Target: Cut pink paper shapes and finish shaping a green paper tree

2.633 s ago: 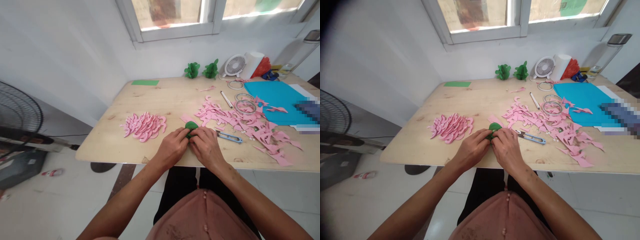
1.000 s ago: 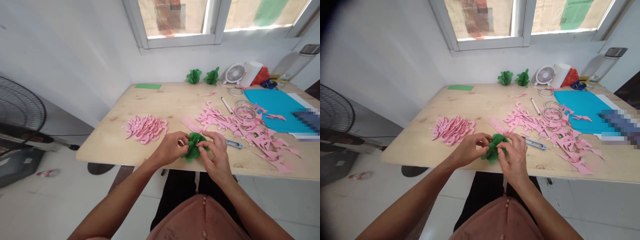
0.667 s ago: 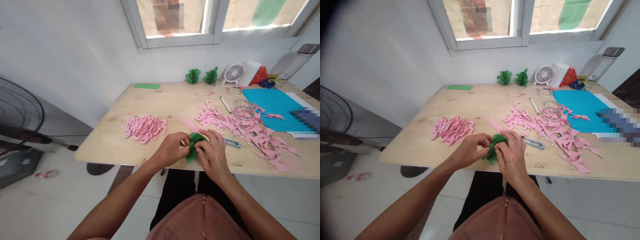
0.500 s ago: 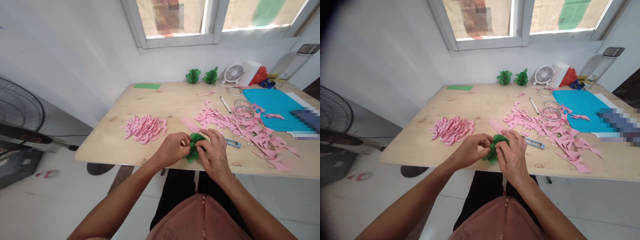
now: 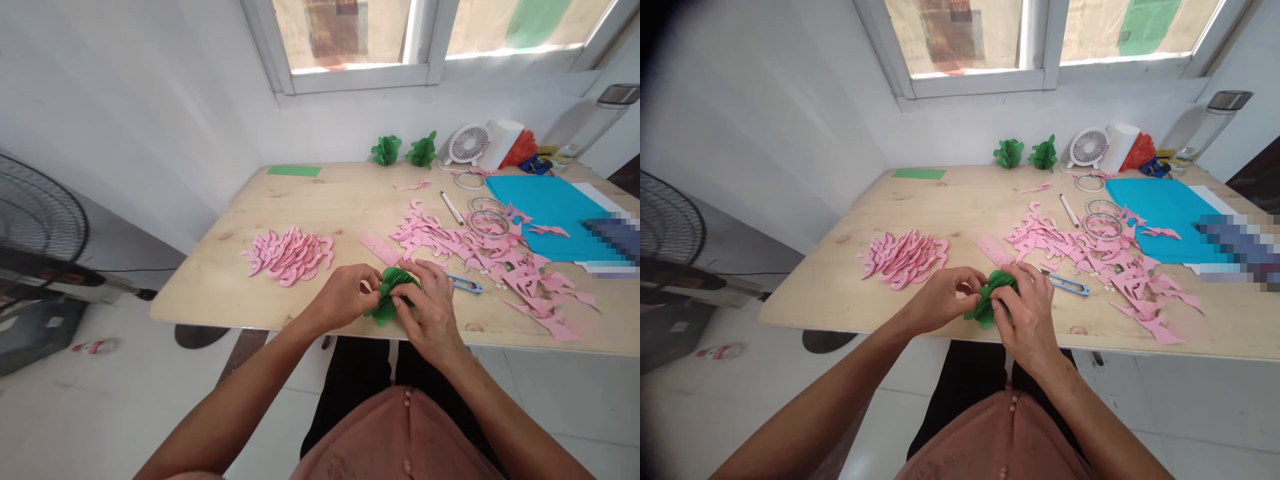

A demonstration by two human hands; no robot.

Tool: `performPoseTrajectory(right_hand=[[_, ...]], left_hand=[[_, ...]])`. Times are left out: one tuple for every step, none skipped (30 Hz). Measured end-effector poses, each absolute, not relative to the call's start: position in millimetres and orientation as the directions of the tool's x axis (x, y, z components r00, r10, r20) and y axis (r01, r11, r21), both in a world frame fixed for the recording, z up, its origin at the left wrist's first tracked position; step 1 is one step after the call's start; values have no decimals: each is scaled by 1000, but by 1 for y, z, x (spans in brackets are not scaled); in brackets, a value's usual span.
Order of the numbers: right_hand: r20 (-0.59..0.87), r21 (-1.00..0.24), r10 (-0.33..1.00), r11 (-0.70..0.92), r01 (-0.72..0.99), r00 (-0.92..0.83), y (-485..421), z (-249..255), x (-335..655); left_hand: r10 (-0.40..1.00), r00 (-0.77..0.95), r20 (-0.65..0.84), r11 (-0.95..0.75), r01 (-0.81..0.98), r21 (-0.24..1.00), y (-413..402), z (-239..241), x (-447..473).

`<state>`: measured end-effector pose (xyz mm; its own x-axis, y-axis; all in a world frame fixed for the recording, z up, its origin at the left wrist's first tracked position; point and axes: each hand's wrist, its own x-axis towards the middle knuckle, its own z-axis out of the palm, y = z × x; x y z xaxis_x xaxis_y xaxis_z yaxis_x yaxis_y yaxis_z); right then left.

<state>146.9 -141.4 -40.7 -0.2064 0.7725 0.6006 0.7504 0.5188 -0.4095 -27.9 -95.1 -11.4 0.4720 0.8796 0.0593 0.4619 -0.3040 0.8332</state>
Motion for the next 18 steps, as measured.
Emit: performPoseTrajectory(right_hand=[[602,-412,772,520,749,-205,-141,-41,147],[604,-414,771,521,746,-203,-142,-41,147],[608,-415,768,524,743,-202,-142,-41,147],[611,-417,766,527,741,-201,-142,-41,148],[613,-417,764,529,739,-201,-142,-40,148],[615,-417,763,530,738,-201,-142,-40,148],[615,-416,762,530,739,-201,-142,-40,148],[616,-413,761,531,740,-203,-142,-40,148],[617,-409,760,533,741,-205,-142,-40,148],[618,-404,757,536,741,-210,-142,-41,149],[621,-400,754,539,741,-214,-142,-41,149],[624,-396,751,544,740,-218,-142,-41,149],[627,-394,747,548,737,-221,-142,-41,149],[629,-394,745,552,735,-222,-142,-42,149],[629,-396,744,554,732,-223,-142,-42,150],[628,-398,745,556,730,-226,-142,-42,150],[624,-399,747,558,728,-230,-142,-42,150],[618,-400,750,560,726,-238,-142,-42,151]], left_hand=[[878,475,58,-304,460,834,-95,-12,-28],[877,478,57,-304,458,835,-95,-12,-28],[876,479,57,-304,456,837,-94,-12,-28],[876,479,57,-303,454,838,-94,-12,-28],[876,478,57,-302,453,839,-94,-12,-28],[877,477,56,-301,454,839,-94,-12,-28],[878,476,53,-298,456,838,-94,-12,-28],[879,475,48,-294,459,838,-94,-12,-28],[879,475,39,-287,462,839,-94,-12,-28],[880,474,30,-278,463,841,-94,-12,-28],[880,474,21,-269,463,845,-94,-12,-28],[880,475,13,-261,460,849,-93,-12,-28],[879,477,7,-254,455,854,-93,-12,-28],[878,478,3,-248,451,857,-93,-12,-28],[878,479,0,-244,447,860,-93,-12,-28],[878,479,-1,-242,445,862,-92,-12,-28],[878,479,-2,-240,443,864,-92,-12,-28],[877,480,-2,-239,440,865,-92,-13,-28]])
